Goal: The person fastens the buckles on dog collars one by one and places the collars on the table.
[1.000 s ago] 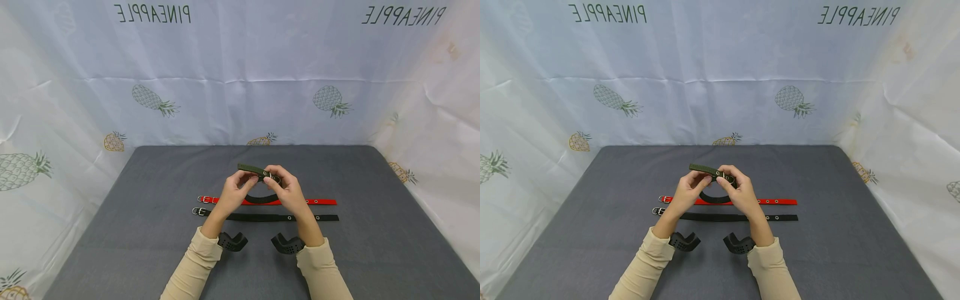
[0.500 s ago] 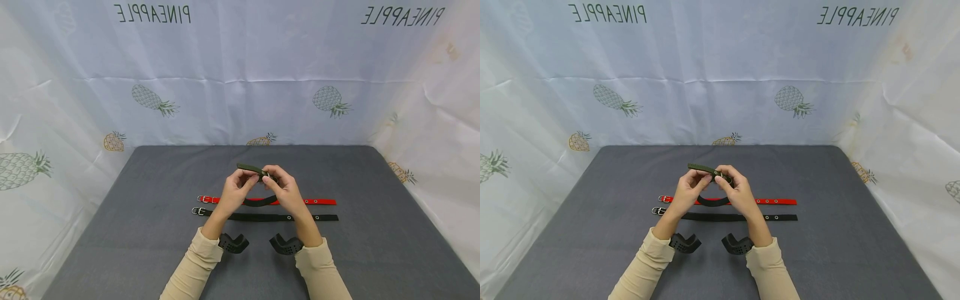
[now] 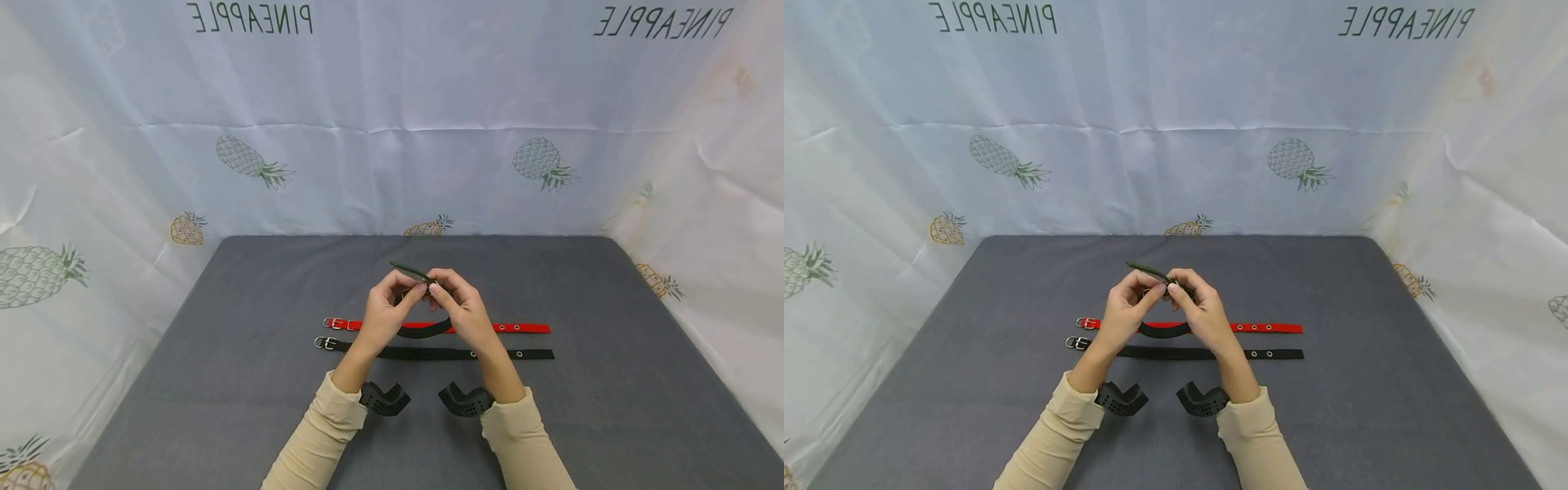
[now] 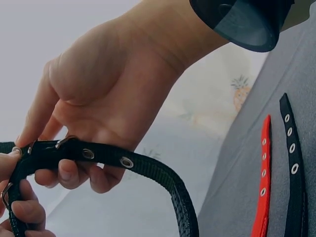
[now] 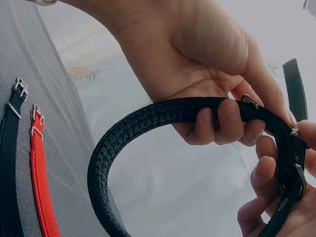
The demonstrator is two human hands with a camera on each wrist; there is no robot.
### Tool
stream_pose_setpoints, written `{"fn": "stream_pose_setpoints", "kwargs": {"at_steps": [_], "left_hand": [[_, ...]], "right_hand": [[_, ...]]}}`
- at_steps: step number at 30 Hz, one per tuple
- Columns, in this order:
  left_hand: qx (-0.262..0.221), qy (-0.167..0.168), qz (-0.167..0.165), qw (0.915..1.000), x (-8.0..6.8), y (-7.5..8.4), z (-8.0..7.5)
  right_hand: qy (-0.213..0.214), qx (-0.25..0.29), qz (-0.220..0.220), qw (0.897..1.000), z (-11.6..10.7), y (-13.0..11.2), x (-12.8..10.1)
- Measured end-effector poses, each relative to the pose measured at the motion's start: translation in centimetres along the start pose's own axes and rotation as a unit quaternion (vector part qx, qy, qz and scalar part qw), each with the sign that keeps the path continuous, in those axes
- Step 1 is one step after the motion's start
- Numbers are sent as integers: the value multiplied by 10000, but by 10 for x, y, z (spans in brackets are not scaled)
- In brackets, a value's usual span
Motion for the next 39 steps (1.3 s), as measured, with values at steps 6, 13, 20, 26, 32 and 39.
{"fn": "stream_pose_setpoints", "kwargs": {"at_steps": [6,13,20,26,32,39], "left_hand": [[53,38,-58,10000,0,1,0],[54,-9,-65,10000,0,0,-1],[-33,-29,-71,10000,0,0,-2],[-68,-33,-205,9998,1,-1,-2],[64,-52,-332,9994,1,-2,-2],[109,-82,-561,9983,-1,-3,-4]], "right_hand": [[17,-51,137,9999,0,1,-1],[32,23,169,9998,1,0,0],[-59,121,70,9999,2,0,0],[-134,269,59,9995,3,2,-1],[-171,322,127,9993,3,5,-1],[-123,168,219,9995,1,7,-1]]}}
Point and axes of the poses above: each hand's wrist, its own x-axis towards the middle knuckle, its own z-axis out of the palm, y = z × x, the point moved 6 cm from there along x, towards the middle knuckle, and after that the axes turned 8 degrees about x, right-handed, at the moved point
